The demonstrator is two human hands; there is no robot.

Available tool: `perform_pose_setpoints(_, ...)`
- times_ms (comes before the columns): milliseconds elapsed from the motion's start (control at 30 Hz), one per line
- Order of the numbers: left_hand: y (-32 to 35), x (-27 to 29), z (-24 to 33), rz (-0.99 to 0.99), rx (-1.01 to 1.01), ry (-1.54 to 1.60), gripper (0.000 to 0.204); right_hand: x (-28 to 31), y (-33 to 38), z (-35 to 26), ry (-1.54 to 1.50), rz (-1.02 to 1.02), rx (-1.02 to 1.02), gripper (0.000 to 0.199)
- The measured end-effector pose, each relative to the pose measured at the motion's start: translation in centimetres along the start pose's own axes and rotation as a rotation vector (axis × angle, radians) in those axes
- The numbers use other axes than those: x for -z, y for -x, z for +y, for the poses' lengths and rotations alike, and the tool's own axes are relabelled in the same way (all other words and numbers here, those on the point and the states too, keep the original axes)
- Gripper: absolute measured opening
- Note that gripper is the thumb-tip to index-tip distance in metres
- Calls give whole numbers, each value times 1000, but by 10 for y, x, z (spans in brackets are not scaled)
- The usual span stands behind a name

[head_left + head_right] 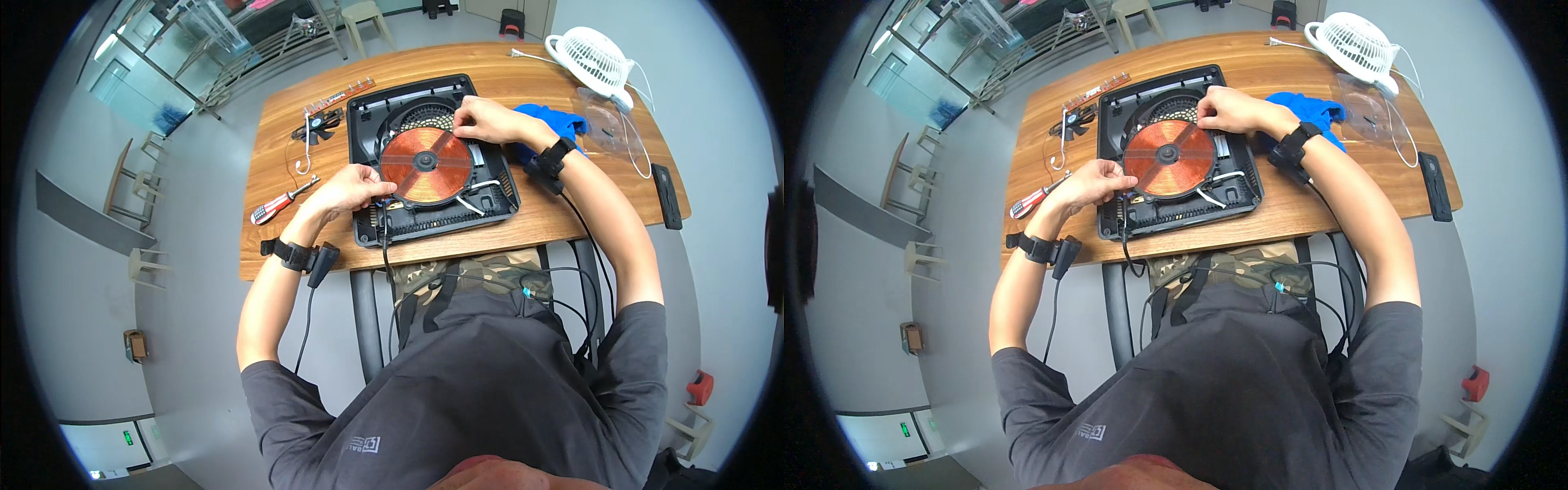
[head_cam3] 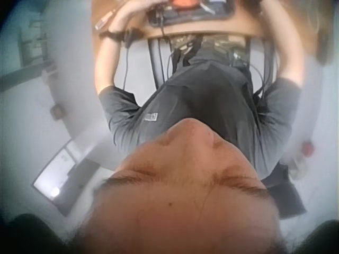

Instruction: The person assembles a small electronic device on a wooden table. They use a screwdriver to secure components, including a copper-colored circular part and a small fan, into a black plastic housing.

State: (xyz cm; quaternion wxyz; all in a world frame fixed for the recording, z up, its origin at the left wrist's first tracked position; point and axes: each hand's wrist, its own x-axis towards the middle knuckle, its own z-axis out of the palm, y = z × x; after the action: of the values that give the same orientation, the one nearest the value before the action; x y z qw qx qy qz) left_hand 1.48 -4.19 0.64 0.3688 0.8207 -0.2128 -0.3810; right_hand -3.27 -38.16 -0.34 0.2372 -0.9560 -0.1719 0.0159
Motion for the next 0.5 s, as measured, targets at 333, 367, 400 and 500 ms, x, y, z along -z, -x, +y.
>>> perform_pose_setpoints(333,13,7,18,-24,-225,240,23,-14,-55,-46,-316,-7,-29,62)
perform_pose_setpoints(367,13,6,19,-20,-247,260,22,-15,-57,-46,-363,-19,-27,62)
perform_pose_setpoints(400,14,7,24,-21,-278,270,20,-16,-56,-47,-386,-1,-53,63)
perform_pose_setpoints(500,11,9,30,-17,-361,278,19,-19,-57,-41,-575,-21,-133,61)
